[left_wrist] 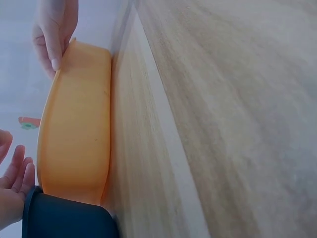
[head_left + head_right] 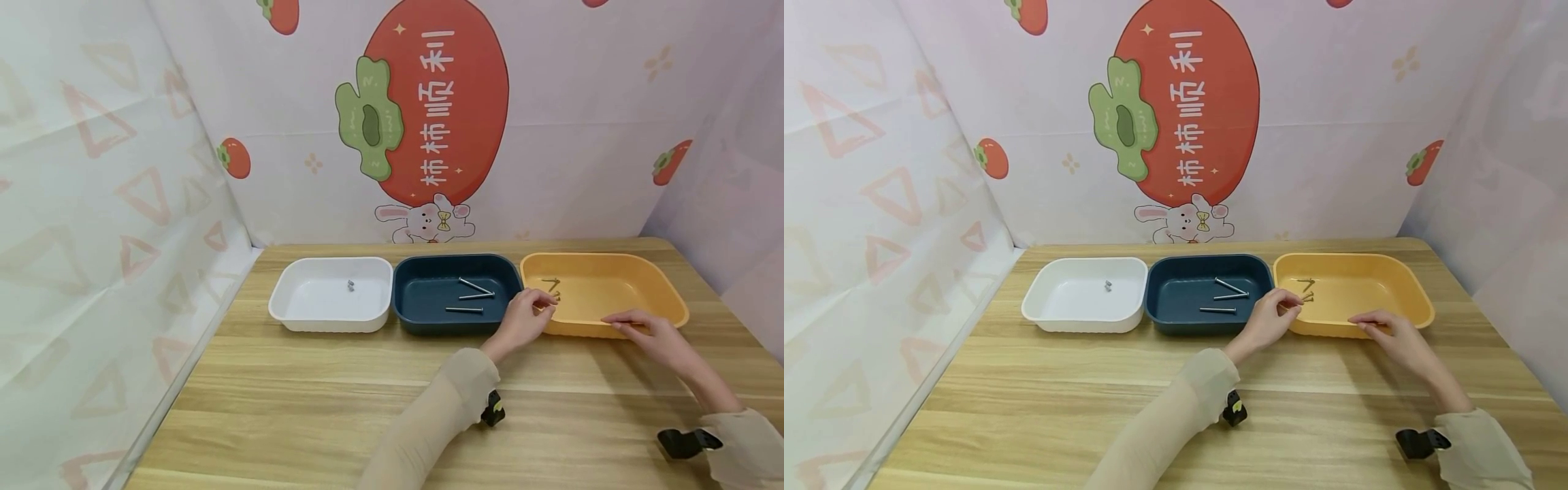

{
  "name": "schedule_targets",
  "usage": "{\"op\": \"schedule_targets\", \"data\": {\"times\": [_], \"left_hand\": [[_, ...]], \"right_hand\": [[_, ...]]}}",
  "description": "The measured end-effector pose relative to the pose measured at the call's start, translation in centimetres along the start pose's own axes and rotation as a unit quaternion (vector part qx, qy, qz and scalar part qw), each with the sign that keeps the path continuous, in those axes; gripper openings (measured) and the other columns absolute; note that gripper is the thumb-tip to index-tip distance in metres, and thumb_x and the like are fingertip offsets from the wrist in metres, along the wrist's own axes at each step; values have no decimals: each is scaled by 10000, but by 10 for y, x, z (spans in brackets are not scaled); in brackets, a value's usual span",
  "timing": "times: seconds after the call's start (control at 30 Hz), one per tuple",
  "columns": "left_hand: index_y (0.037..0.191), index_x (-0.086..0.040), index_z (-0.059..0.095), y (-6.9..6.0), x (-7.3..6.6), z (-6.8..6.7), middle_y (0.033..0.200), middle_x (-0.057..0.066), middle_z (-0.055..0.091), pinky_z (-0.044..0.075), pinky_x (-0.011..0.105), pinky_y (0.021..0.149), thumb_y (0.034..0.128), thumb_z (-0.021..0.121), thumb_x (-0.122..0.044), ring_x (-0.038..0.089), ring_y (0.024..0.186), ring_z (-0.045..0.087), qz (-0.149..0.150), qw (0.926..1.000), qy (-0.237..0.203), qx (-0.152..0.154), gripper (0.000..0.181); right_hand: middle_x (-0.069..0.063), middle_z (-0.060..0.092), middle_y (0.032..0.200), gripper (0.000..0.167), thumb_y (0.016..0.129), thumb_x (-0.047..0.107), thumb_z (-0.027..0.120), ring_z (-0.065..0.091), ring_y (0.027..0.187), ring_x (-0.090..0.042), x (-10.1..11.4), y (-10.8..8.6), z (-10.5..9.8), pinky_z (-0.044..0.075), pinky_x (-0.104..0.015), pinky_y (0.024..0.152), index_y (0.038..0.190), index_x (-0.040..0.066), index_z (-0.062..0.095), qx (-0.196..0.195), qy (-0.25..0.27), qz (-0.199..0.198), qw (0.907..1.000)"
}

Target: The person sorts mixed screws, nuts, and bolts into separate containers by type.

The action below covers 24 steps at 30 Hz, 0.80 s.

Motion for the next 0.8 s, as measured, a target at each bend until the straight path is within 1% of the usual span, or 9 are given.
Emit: {"op": "schedule_targets", "data": {"times": [0.13,0.3,0.47,0.57,0.7,0.8], "left_hand": [[912,-99,636,-5,0,-4,895,-39,564,359,45,686,861,570,-133,-3,802,471,80,9999,-72,33,90],[922,-99,633,-11,2,-9,896,-41,553,361,54,682,865,567,-138,0,785,460,94,9998,-145,96,96],[921,-112,639,-17,-1,-17,874,-50,544,349,62,667,860,574,-140,35,781,467,234,9996,-2,158,93],[926,-117,639,-20,-4,-23,862,-53,543,347,70,670,860,577,-144,55,795,476,354,9991,81,203,95],[937,-111,637,-25,-6,-34,895,-41,566,368,93,699,860,579,-144,91,838,504,480,9984,152,265,102],[945,-109,635,-30,-6,-43,927,-35,577,371,95,725,861,576,-140,82,867,507,533,9980,183,287,107]], "right_hand": [[264,552,903,148,820,-79,548,447,871,183,-2,-1,0,339,-11,692,928,-26,636,44,-15,87,10000],[273,549,904,152,823,-80,543,448,866,188,-3,-1,-1,356,-15,671,928,-25,639,93,13,133,9999],[280,548,914,146,831,-78,533,450,872,191,-1,0,-1,365,-17,671,934,-47,632,106,62,82,9999],[281,550,917,140,834,-74,532,452,877,190,1,1,-2,363,-15,681,933,-53,629,75,130,76,9999],[285,550,915,127,820,-80,548,458,874,191,2,2,-3,359,-12,689,923,-73,623,-17,155,101,9998],[286,550,910,125,804,-80,571,461,861,193,2,3,-3,362,-14,678,919,-82,620,-57,97,184,9998]]}}
Point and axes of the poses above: each hand's wrist, its own y-axis towards the middle knuckle, its own z-axis out of the palm, x = y × z, the point moved 8 cm from there along y, towards the middle knuckle
